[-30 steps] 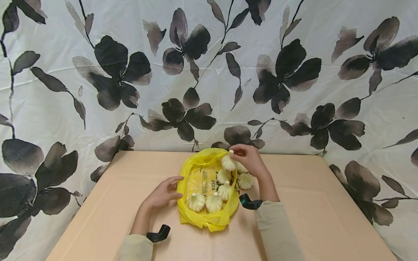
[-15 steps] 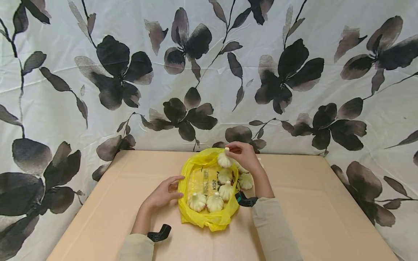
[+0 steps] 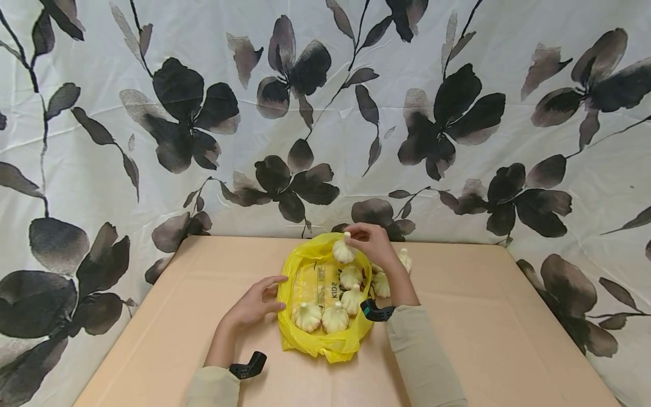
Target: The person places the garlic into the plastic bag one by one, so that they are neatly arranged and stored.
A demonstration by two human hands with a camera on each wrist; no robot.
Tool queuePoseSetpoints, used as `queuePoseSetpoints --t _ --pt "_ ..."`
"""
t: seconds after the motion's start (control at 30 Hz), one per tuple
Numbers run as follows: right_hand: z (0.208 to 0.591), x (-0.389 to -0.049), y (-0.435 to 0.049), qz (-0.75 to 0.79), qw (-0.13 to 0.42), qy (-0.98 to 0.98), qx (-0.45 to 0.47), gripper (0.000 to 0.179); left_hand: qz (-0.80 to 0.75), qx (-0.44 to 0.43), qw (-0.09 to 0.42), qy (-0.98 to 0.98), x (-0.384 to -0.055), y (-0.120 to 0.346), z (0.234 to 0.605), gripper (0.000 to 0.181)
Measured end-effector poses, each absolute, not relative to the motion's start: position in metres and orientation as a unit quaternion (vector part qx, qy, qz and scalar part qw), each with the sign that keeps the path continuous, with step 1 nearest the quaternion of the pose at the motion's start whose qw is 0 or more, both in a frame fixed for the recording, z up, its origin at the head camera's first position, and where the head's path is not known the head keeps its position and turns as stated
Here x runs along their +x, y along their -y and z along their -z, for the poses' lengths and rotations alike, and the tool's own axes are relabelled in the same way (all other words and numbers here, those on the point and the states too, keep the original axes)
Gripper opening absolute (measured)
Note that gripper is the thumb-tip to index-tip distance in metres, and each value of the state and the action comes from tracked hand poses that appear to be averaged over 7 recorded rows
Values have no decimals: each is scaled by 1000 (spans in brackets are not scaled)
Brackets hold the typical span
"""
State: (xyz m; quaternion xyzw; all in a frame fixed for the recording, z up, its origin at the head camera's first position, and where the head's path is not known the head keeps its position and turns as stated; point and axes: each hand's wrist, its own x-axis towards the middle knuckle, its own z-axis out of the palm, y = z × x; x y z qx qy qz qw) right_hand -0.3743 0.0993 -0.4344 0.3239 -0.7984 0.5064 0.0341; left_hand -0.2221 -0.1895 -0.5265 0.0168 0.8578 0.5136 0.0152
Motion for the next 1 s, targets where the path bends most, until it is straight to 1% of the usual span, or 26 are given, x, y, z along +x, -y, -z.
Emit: queuePoseSetpoints --t 0.43,0.7,1.0 --pt "443 -386 -86 -491 16 812 313 28 -524 23 21 -851 -225 194 524 61" --pt "450 -393 -80 -490 8 810 322 24 -528 19 17 -849 -225 193 523 62" --pt "461 -398 -73 -472 0 821 322 25 -526 9 14 -850 -227 192 525 60"
